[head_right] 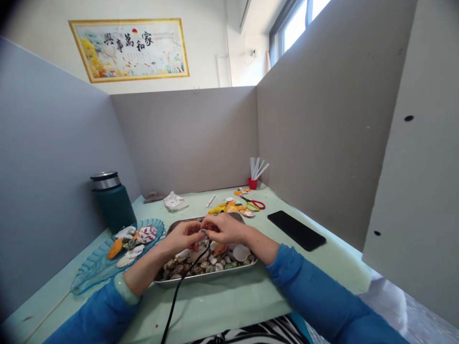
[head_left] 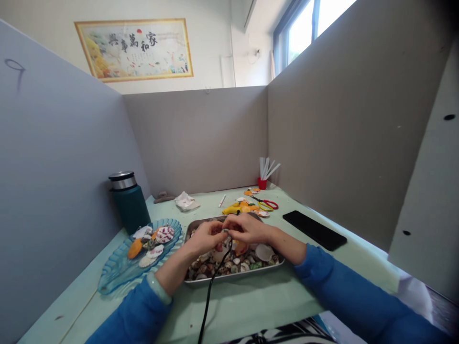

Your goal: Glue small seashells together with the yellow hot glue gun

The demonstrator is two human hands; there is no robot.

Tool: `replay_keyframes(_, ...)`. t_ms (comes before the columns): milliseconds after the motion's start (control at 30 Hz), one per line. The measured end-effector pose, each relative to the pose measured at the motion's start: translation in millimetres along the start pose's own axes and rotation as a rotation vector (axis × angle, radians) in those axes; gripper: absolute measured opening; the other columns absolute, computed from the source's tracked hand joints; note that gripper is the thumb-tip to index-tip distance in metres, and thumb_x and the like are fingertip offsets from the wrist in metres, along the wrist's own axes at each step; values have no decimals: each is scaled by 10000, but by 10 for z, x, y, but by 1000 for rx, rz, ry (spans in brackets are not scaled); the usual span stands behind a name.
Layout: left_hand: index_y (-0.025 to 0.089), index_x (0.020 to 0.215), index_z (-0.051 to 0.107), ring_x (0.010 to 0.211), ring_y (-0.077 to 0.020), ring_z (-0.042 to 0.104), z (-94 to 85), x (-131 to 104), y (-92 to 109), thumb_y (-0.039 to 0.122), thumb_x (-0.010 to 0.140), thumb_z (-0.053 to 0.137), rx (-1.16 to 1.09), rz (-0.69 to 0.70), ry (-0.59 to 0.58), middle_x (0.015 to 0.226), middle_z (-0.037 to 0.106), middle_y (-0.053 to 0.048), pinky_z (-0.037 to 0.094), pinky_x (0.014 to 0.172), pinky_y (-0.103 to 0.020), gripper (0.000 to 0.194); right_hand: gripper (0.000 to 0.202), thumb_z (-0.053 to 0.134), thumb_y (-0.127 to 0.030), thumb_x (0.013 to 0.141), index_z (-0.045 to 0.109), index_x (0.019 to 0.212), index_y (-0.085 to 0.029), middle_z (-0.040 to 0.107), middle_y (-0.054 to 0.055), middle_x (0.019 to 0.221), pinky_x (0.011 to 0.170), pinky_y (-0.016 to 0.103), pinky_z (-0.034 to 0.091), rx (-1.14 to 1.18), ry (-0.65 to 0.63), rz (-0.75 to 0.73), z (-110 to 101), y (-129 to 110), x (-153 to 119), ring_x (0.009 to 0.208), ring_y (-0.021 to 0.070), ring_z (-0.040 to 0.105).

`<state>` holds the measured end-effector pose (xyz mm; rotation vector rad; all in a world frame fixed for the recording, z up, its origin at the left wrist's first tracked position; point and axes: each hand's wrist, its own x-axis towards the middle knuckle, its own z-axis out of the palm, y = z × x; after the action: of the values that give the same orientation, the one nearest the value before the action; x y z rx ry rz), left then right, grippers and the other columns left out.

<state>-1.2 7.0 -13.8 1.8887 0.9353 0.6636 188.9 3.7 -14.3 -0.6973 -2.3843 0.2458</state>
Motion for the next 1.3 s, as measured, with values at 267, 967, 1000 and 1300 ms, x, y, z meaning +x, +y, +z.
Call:
replay_keyframes(267, 106, 916, 579, 437, -119, 506, 0, -2, 29, 392, 717, 592, -2, 13, -6, 470, 522, 21, 388, 452, -218, 350, 154, 500, -125, 767, 559, 908, -146, 536, -36, 607, 506, 173, 333, -34, 12, 5, -2, -9, -3, 520, 78, 457)
replay_keyframes(967, 109, 914, 567, 435, -102, 509, 14, -19, 76, 392, 696, 603, -42, 15, 22, 555, 552, 22, 378, 435, -210, 359, 180, 474, -231, 872, 567, 1002, -147, 592, -6, 678, 554, 187, 354, -77, 14, -34, -22, 9, -7, 574, 91, 498)
replay_keyframes(1000, 109, 910, 567, 434, -103, 512, 15, -21, 80, 392, 696, 605, -41, 19, 28, 558, 557, 19, 379, 435, -211, 357, 195, 479, -256, 875, 565, 1014, -148, 585, -9, 668, 550, 187, 351, -74, 12, -39, -26, 1, -6, 570, 91, 494)
replay_keyframes(1300, 109, 912, 554, 420, -102, 507, 8, -9, 52, 407, 719, 587, -42, 18, 42, 507, 540, 26, 380, 440, -206, 356, 266, 477, -315, 887, 555, 1073, -143, 576, -10, 626, 538, 194, 350, -76, 3, -47, -21, -6, -3, 545, 96, 492)
